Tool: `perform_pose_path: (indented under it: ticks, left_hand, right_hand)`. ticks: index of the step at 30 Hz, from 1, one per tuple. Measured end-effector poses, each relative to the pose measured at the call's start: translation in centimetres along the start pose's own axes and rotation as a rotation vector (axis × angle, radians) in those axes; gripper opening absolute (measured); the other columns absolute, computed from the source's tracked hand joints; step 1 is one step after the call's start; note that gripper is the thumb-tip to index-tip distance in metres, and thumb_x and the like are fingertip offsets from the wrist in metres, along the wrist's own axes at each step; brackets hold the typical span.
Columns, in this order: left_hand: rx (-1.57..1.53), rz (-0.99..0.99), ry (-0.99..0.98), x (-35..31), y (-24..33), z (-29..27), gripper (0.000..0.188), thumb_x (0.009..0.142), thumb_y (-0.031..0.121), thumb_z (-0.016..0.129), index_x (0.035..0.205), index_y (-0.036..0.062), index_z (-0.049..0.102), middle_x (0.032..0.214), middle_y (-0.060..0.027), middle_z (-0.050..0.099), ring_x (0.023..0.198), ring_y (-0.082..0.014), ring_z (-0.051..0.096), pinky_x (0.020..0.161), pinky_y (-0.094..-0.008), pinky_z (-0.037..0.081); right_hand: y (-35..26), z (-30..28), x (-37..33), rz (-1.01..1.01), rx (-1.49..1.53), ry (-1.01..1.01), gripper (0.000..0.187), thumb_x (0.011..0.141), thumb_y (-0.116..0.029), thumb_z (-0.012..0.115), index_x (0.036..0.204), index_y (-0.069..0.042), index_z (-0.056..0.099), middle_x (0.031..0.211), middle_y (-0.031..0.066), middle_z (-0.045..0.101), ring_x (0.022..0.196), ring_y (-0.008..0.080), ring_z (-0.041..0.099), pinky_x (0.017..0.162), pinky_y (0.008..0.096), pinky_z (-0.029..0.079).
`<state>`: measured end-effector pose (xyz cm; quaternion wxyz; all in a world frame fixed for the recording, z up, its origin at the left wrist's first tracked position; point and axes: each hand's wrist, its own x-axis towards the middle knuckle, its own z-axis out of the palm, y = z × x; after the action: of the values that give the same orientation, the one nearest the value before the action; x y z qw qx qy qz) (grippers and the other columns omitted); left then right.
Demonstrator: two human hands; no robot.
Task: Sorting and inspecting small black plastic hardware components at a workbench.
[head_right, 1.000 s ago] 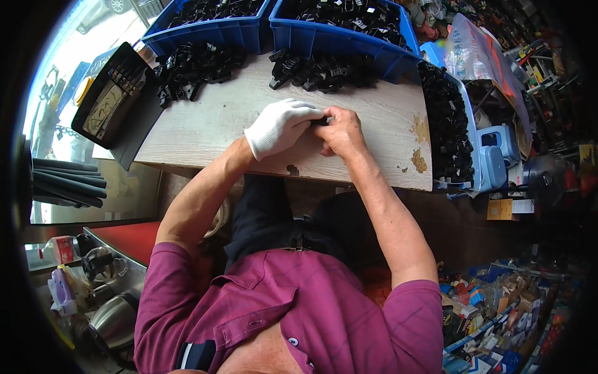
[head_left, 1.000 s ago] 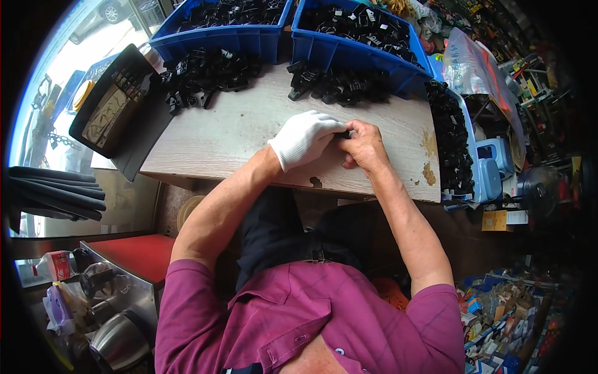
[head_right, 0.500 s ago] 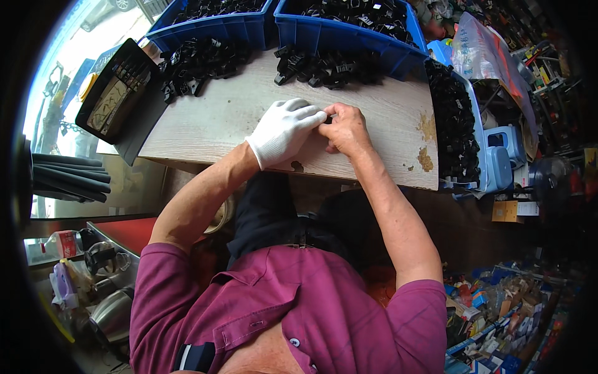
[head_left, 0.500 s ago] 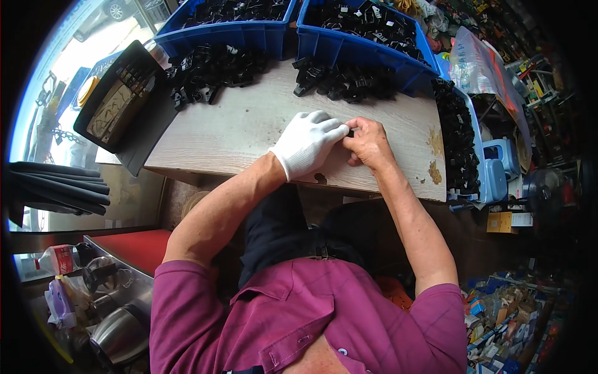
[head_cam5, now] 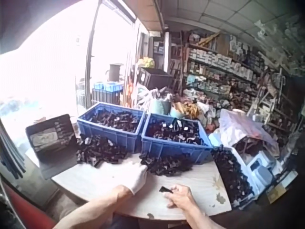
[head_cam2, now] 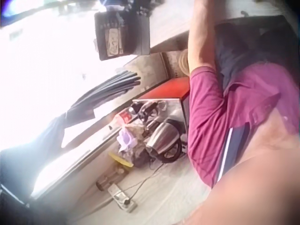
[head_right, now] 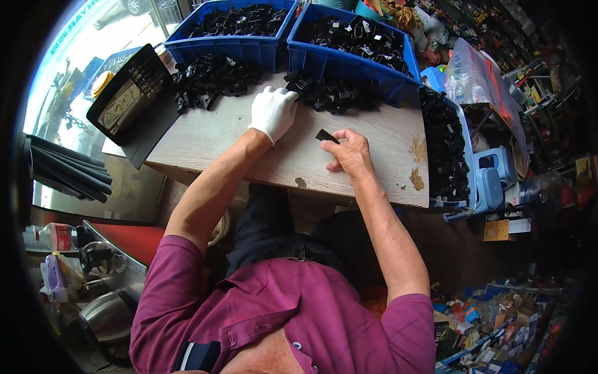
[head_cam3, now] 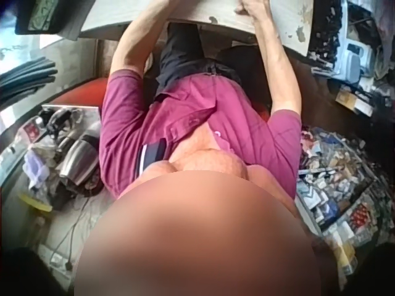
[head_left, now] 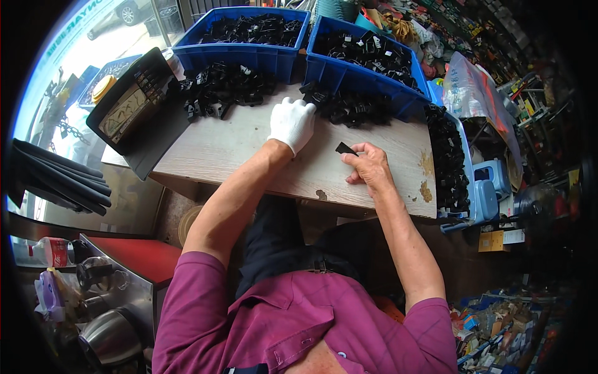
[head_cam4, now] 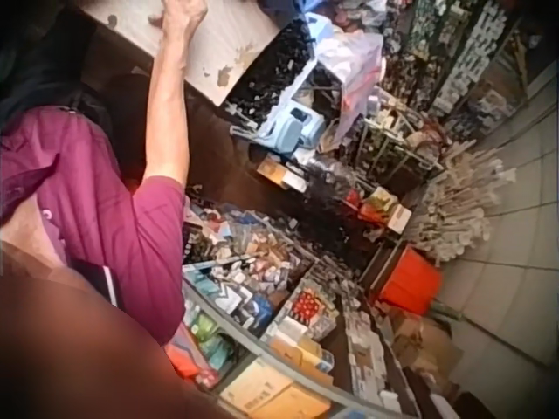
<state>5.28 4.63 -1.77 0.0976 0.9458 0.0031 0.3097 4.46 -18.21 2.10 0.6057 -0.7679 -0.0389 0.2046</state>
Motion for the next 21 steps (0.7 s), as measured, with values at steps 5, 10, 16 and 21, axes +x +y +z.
perform_pose_path:
  ticks: [5,10,16,21]
  left_hand:
    - [-0.019,-0.034,0.015,-0.6,0.8,0.2,0.010,0.087,0.016,0.067,0.085,0.0105,0.075,0.084,-0.0121,0.072,0.083,-0.0346,0.068,0.072,-0.0455,0.056]
    - [-0.594,-0.276,0.029,-0.6,1.5,-1.6,0.015,0.087,0.018,0.067,0.092,0.0055,0.075,0.094,-0.0158,0.075,0.085,-0.0356,0.072,0.077,-0.0429,0.057]
    - [-1.442,-0.595,-0.114,-2.0,3.9,-2.3,0.051,0.089,0.010,0.065,0.138,-0.0032,0.058,0.085,-0.0066,0.070,0.075,-0.0111,0.063,0.072,-0.0264,0.054]
    - [-1.637,-0.615,-0.221,-2.6,7.3,-2.3,0.055,0.090,0.007,0.061,0.145,0.0036,0.056,0.093,-0.0040,0.068,0.080,-0.0103,0.062,0.070,-0.0275,0.055]
  right_hand:
    - [0.4,-3.1,-0.8,0.044,0.127,0.016,0.041,0.082,-0.013,0.082,0.113,0.004,0.061,0.059,0.0008,0.057,0.042,0.0090,0.053,0.046,0.0308,0.059]
    - [1.6,-11.5,0.7,-0.002,0.236,0.415,0.039,0.087,-0.019,0.081,0.115,-0.001,0.061,0.051,0.0007,0.049,0.042,0.0146,0.055,0.051,0.0366,0.061]
    - [0.3,-9.3,0.7,-0.014,0.258,0.446,0.045,0.087,-0.033,0.083,0.117,-0.006,0.063,0.053,-0.0010,0.048,0.052,0.0156,0.061,0.053,0.0379,0.062]
    - [-0.3,-2.6,0.4,0.023,0.155,-0.028,0.054,0.084,-0.035,0.086,0.122,-0.003,0.066,0.058,-0.0017,0.057,0.049,0.0096,0.057,0.048,0.0299,0.057]
